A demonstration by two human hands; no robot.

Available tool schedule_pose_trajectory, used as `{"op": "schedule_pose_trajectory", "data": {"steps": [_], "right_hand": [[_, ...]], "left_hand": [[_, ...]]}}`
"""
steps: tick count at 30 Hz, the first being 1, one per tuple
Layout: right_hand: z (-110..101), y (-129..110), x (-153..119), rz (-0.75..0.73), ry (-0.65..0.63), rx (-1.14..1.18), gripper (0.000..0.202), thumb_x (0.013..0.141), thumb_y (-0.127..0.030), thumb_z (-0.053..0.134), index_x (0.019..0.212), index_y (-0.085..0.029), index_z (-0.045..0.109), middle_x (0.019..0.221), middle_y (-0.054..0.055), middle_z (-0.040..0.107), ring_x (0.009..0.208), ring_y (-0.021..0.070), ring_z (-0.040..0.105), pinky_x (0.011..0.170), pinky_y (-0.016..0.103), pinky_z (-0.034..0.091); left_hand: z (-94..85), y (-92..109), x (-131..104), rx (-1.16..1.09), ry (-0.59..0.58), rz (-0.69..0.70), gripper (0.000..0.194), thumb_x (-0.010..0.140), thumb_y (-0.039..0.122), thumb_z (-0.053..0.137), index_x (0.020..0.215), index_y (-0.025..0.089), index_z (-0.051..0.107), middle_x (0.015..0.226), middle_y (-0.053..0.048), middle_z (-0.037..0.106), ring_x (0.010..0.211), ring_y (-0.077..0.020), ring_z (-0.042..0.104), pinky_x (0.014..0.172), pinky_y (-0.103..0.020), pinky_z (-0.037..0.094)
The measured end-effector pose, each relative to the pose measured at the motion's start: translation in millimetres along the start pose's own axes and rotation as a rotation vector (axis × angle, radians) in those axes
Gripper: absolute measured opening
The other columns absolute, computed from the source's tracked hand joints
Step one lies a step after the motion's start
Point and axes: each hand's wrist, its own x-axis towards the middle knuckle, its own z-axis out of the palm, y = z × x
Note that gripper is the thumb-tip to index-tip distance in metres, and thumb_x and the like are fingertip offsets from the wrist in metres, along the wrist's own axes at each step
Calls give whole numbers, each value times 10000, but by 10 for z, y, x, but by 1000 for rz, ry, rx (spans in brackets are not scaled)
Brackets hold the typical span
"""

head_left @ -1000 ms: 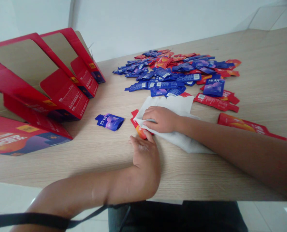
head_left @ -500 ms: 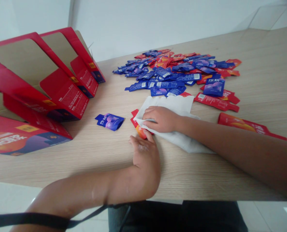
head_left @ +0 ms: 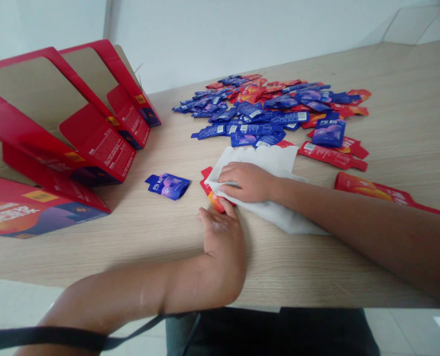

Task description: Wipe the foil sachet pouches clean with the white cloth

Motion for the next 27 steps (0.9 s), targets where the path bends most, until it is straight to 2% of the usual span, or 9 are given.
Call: {"op": "schedule_pose_trajectory", "data": {"steps": [7,11,16,27], "right_hand": [[-6,-3,-1,-1,2,6,256,905,-259,465,825,-131,672,835,91,644,809,196,543,799,333,401],[-13,-8,0,8,-10,-8,262,911,-264,454,824,-140,667,837,85,640,815,196,540,792,327,398],[-11,-5,1,9,-10,-1,263,907,-266,456,821,-135,667,837,90,637,811,195,536,790,327,394],[-5,-5,-2,4,-8,-6,260,906,-265,456,824,-135,666,845,94,641,816,201,535,803,333,398]], "left_hand": [[12,-1,-15,-31,45,-12,529,856,-30,294,1345,-9,495,907,-196,748,914,-231,719,980,-434,495],[14,11,-3,-97,19,-18,508,865,-15,320,1347,-40,481,934,-234,739,946,-256,714,1002,-466,479],[-16,-4,1,-40,-17,6,536,855,-29,292,1360,-30,473,950,-227,742,959,-253,715,1003,-446,488],[-27,-11,-1,-65,-3,4,539,855,-38,292,1369,-38,456,958,-250,734,964,-262,715,1008,-453,479]]}}
